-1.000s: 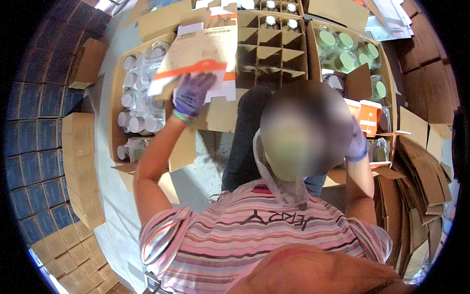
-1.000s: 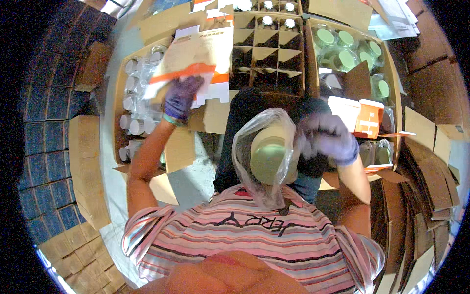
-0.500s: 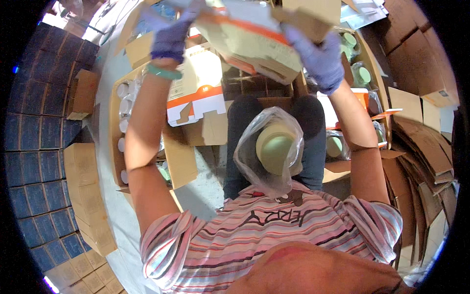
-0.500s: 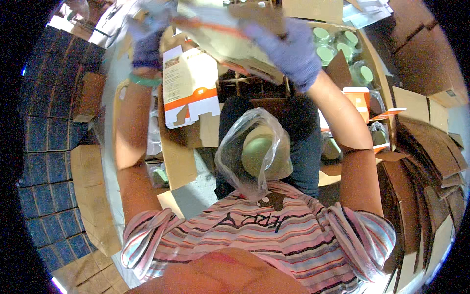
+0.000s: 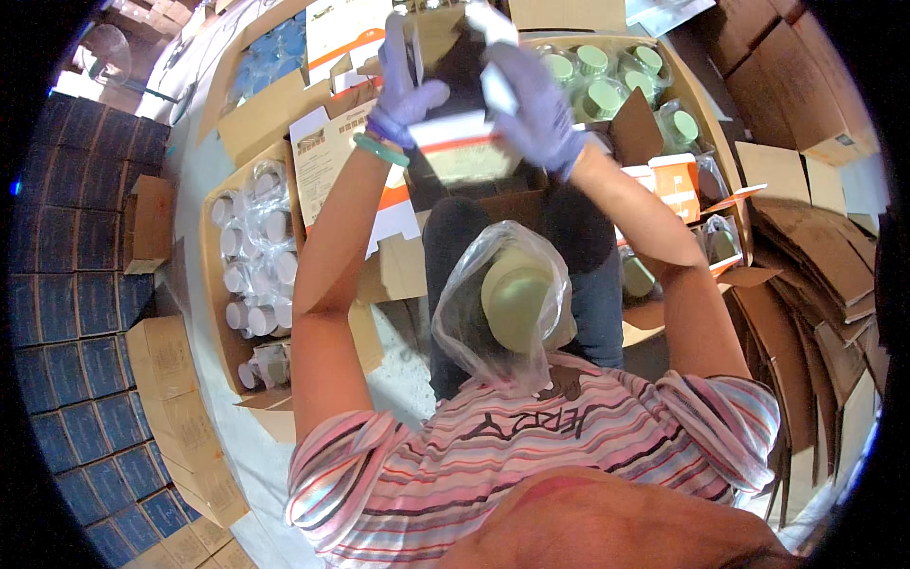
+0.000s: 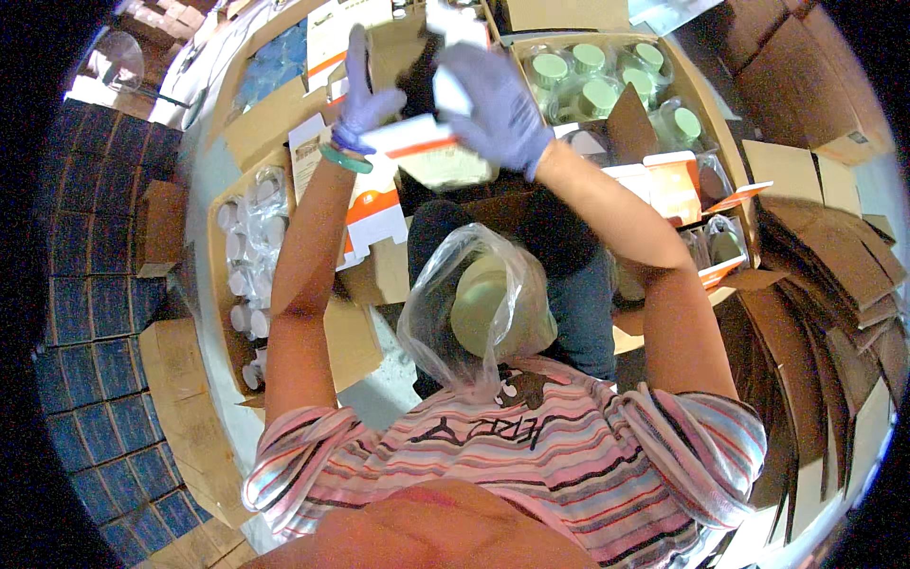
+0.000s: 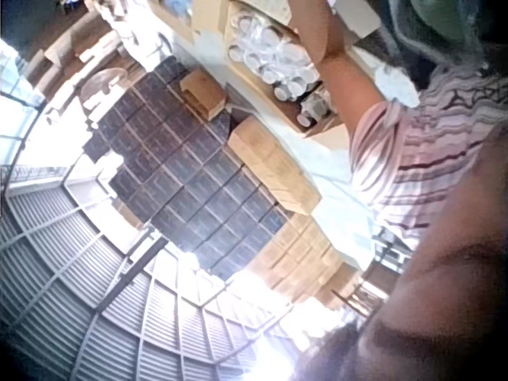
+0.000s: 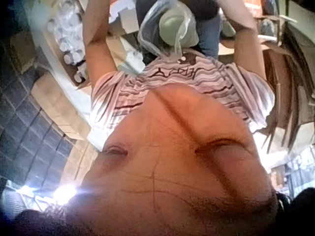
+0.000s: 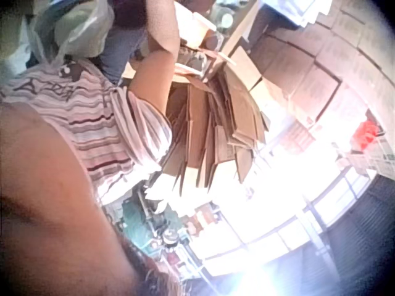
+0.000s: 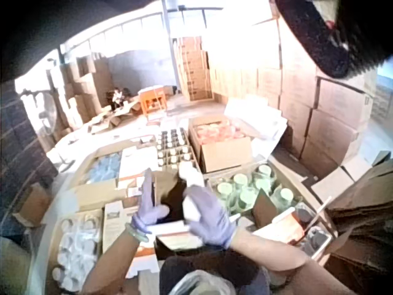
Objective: The person places white pitchers into plastic bags, puts them into partitioned cardboard boxes, and then packs the smaller boxes into larger crates.
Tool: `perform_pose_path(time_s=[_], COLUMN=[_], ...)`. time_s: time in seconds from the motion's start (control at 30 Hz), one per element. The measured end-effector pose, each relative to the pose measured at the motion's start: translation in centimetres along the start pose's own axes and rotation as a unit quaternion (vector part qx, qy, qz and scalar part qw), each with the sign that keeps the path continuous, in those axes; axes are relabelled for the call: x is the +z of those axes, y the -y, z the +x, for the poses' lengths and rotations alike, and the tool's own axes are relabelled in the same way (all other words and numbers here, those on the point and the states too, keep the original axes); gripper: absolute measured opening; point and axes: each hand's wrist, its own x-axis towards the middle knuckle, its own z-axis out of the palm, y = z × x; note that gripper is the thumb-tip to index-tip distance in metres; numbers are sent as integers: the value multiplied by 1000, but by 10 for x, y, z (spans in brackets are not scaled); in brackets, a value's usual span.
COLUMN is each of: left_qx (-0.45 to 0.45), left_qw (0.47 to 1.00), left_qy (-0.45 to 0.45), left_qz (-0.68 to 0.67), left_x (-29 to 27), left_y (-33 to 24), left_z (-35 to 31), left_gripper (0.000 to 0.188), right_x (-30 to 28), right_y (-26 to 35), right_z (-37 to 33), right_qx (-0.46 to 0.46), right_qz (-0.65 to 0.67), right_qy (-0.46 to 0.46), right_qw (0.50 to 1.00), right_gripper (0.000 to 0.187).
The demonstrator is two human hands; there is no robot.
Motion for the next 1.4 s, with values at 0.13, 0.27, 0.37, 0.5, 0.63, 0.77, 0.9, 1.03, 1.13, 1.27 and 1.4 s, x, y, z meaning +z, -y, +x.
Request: perform_pose_path(time_s=[0.13,0.27,0.37,0.5,0.63,0.77,0.9,1.03,1.13,1.27,1.4], left_qx=[-123,-165,-151,-112,-179,-147,-173,62,-5,-10,-52], left_qw=[976,908,936,944,898,942,968,889,868,819,729], left_qy=[-53,-82,-18,62,-18,-36,100,121,251,295,402], left_qz=[-174,-376,-318,-304,-402,-299,155,438,428,492,552], left_x=[9,-23,-47,-32,-39,-13,-28,-10,-14,-17,-11], left_y=[67,121,145,111,107,69,37,14,-12,-13,-28], left_z=[-47,-67,-69,-74,-93,-72,-51,-77,-83,-86,-63], left_gripper=[110,97,78,34,36,41,81,96,100,91,86], right_x=[36,68,79,81,85,82,86,95,103,107,108], right_y=[6,7,14,-30,-24,-24,-14,-23,-42,-27,-28], right_z=[-48,-42,-35,-22,-7,-2,-1,-8,-14,-24,-22], right_qx=[-59,-120,-130,-195,137,127,47,66,125,141,133], right_qz=[63,68,9,-132,112,-80,-104,-35,89,16,8], right_qy=[156,193,218,259,214,205,319,242,131,60,98], right_qw=[984,971,967,937,961,967,941,967,979,988,986], right_gripper=[72,67,63,38,57,80,60,46,45,54,57])
